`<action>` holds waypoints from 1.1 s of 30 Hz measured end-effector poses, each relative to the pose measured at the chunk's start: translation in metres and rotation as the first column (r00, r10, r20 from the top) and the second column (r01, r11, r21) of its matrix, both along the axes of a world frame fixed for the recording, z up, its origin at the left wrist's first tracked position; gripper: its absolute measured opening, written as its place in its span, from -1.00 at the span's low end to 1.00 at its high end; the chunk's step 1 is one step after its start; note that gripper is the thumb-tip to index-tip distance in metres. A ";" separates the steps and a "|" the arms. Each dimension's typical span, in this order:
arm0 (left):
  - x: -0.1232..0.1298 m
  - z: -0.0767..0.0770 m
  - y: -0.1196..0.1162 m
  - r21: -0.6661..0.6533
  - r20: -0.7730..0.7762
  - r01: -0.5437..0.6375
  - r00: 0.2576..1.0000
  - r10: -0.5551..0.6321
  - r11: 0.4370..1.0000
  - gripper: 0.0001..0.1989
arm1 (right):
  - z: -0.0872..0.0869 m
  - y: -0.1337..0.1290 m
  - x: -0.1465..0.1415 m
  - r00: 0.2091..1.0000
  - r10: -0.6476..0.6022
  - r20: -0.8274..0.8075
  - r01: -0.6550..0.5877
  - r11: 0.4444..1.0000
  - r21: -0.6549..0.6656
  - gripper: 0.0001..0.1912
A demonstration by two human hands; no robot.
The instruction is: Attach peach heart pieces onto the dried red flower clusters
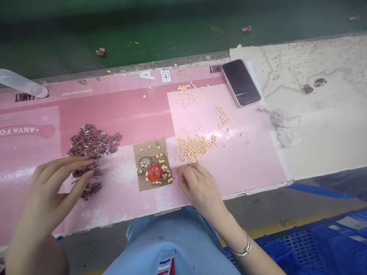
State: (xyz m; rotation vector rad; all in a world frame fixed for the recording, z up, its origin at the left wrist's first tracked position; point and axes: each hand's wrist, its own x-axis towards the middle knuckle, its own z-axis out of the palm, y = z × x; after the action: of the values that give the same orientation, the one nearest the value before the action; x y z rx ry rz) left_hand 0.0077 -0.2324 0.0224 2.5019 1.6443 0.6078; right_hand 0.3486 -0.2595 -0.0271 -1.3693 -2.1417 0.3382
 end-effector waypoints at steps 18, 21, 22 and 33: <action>0.028 -0.026 0.010 0.121 -0.184 -0.034 0.981 0.056 0.992 -0.92 | 0.007 -0.003 0.012 0.998 -0.036 0.045 0.036 0.999 0.000 -0.82; 0.030 -0.019 -0.008 0.105 -0.184 -0.096 0.976 0.114 0.990 -0.97 | 0.009 0.000 0.010 0.997 0.000 0.077 -0.001 1.000 0.018 -0.83; 0.031 -0.017 -0.015 0.077 -0.145 -0.127 0.980 0.137 0.989 -0.96 | 0.010 0.000 0.010 0.996 0.014 0.083 -0.016 1.000 0.021 -0.82; 0.046 -0.019 -0.056 -0.196 0.395 -0.262 0.861 0.320 0.945 -0.85 | 0.017 0.001 -0.009 0.994 -0.004 -0.105 0.012 0.997 0.078 -0.74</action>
State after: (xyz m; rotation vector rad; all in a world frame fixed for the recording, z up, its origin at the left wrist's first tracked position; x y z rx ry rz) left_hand 0.0542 -0.2888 0.0035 1.8618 1.8204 0.9543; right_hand 0.3400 -0.2583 -0.0105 -1.2871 -2.0414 0.3127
